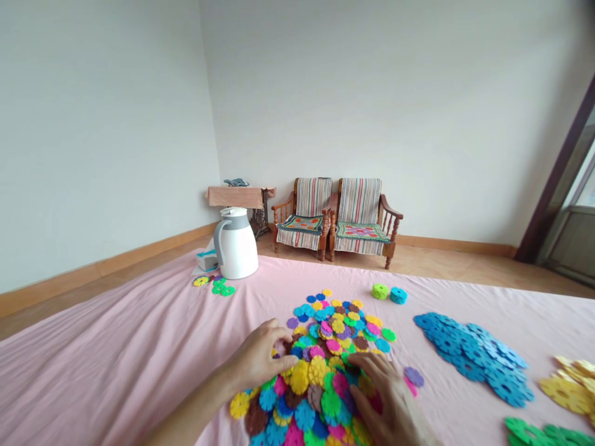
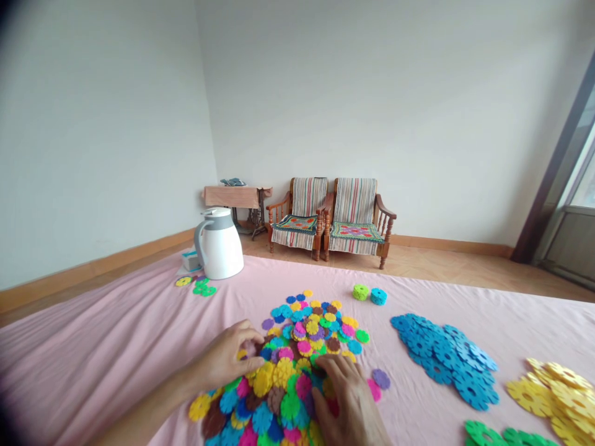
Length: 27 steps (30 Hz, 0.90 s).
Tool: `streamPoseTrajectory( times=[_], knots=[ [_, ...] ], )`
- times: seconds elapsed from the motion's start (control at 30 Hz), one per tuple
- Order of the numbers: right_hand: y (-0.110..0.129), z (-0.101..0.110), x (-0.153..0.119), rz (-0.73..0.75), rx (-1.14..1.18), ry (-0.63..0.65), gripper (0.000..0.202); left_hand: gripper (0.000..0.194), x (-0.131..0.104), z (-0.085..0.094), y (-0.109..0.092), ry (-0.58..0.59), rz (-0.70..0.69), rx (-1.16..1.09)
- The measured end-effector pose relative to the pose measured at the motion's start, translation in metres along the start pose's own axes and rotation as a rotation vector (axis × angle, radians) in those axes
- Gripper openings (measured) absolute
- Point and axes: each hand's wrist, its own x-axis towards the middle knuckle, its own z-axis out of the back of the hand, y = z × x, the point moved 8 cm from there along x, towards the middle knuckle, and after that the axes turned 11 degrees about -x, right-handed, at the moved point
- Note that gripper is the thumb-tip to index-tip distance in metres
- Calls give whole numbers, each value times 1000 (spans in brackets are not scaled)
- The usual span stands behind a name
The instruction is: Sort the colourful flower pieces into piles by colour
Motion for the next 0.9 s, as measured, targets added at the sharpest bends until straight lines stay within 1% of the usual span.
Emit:
streamPoseTrajectory(
  times=[0.07, 0.13, 0.23, 0.33, 0.43, 0.5, 0.57, 0.63, 0.7, 0.77, 0.83, 0.9],
  knots=[
    [4, -1, 1, 45, -9, 44, 32, 25, -1, -5, -4, 35, 6, -48],
    [6, -1, 3, 54, -14, 80, 34, 27, -1, -11, -12, 64, 12, -108],
    [9, -1, 4, 42, -15, 134, 34, 25, 0, -17, -21, 44, 39, -171],
    [9, -1, 4, 8, -8, 115, 33, 17, 2, -23, -24, 5, 20, -213],
    [8, -2, 3, 1, 4, 95, 32, 14, 3, -27, -23, -36, -13, -277],
    [8, -4, 2, 16, 15, 103, 31, 14, 3, -27, -22, -50, -15, -365],
    [7, -4, 2, 9, 30, 87, 30, 16, 4, -27, -23, -31, -19, -497],
    [6, -2, 1, -15, 43, 57, 29, 21, 5, -26, -25, -9, -28, -628],
    [6, -1, 1, -13, 49, 59, 28, 25, 6, -21, -23, -32, -25, -689],
    [6, -3, 1, 6, 46, 83, 28, 30, 9, -12, -16, -102, -6, -676],
    [3, -3, 1, -2, 34, 71, 27, 34, 14, -4, -8, -160, 6, -639],
    [-4, -1, 0, -38, 23, 22, 26, 38, 24, 0, -2, -158, 6, -584]
  ],
)
